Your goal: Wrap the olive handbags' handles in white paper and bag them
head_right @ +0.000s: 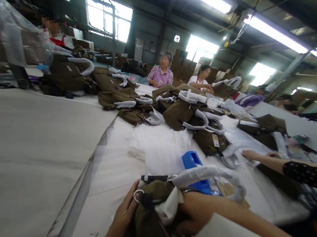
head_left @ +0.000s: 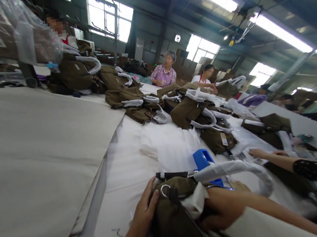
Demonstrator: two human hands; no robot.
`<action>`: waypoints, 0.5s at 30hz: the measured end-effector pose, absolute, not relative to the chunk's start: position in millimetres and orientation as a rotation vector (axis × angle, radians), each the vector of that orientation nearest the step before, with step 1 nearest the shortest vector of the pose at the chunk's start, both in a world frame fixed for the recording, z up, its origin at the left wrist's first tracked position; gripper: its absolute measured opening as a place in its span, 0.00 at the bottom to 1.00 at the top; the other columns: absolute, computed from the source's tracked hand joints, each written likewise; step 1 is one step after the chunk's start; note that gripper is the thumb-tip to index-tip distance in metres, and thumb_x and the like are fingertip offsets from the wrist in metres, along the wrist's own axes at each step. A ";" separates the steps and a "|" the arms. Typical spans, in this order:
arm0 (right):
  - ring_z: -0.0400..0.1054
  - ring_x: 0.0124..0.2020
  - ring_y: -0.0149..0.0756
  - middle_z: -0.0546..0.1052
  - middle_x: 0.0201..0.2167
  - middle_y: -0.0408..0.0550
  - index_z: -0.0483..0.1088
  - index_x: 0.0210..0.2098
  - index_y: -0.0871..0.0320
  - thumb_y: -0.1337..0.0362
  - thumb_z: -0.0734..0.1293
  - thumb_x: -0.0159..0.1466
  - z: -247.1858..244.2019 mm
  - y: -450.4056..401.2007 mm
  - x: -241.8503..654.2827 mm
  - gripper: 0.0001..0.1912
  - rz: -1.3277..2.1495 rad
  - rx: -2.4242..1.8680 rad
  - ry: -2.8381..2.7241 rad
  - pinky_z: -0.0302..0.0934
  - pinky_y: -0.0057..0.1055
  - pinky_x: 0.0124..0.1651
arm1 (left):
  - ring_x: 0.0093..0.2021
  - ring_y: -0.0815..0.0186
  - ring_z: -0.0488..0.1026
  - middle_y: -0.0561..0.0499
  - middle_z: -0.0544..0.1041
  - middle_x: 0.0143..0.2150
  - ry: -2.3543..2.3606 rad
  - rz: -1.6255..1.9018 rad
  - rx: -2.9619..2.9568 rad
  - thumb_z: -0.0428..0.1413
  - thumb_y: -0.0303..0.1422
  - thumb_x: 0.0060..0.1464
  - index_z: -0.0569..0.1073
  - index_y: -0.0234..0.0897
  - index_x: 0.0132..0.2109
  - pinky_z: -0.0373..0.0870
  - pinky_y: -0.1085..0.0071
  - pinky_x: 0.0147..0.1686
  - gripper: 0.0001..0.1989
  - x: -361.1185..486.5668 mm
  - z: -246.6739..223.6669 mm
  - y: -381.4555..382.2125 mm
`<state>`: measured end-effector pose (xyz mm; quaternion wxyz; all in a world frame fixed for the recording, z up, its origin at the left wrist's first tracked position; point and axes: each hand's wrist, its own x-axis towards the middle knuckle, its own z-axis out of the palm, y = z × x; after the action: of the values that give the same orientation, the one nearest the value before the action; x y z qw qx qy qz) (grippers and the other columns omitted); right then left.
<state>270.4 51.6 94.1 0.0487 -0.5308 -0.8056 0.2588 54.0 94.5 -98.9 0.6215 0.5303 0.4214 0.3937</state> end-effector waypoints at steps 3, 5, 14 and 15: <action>0.75 0.53 0.41 0.80 0.51 0.54 0.76 0.53 0.54 0.68 0.63 0.65 140.1 33.2 273.1 0.18 0.878 -1.521 -2.645 0.68 0.31 0.57 | 0.73 0.53 0.53 0.46 0.59 0.72 0.967 0.909 1.225 0.49 0.57 0.61 0.62 0.35 0.70 0.44 0.52 0.73 0.39 54.9 -95.3 93.2; 0.72 0.57 0.39 0.78 0.55 0.56 0.73 0.57 0.54 0.69 0.58 0.70 149.4 26.3 270.8 0.20 0.826 -1.447 -2.625 0.66 0.31 0.59 | 0.73 0.53 0.52 0.47 0.59 0.73 0.956 0.915 1.190 0.50 0.55 0.62 0.62 0.35 0.69 0.44 0.52 0.73 0.38 54.4 -94.1 92.5; 0.66 0.64 0.50 0.72 0.63 0.47 0.70 0.62 0.48 0.57 0.66 0.64 48.4 32.0 284.5 0.27 1.114 -1.443 -2.624 0.59 0.39 0.67 | 0.74 0.55 0.49 0.46 0.55 0.74 0.789 0.964 1.019 0.43 0.56 0.66 0.54 0.39 0.73 0.45 0.56 0.74 0.38 50.6 -110.7 92.3; 0.68 0.62 0.50 0.75 0.61 0.47 0.71 0.61 0.47 0.56 0.68 0.63 37.8 33.0 284.0 0.26 1.092 -1.504 -2.616 0.62 0.36 0.65 | 0.75 0.56 0.47 0.47 0.54 0.75 0.766 0.969 1.035 0.43 0.56 0.66 0.53 0.39 0.73 0.44 0.57 0.74 0.38 52.0 -111.4 91.5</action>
<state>284.0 33.0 37.8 -0.0339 -0.4683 -0.8148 0.3401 52.0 91.5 -111.4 0.6927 0.4634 0.3427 0.4336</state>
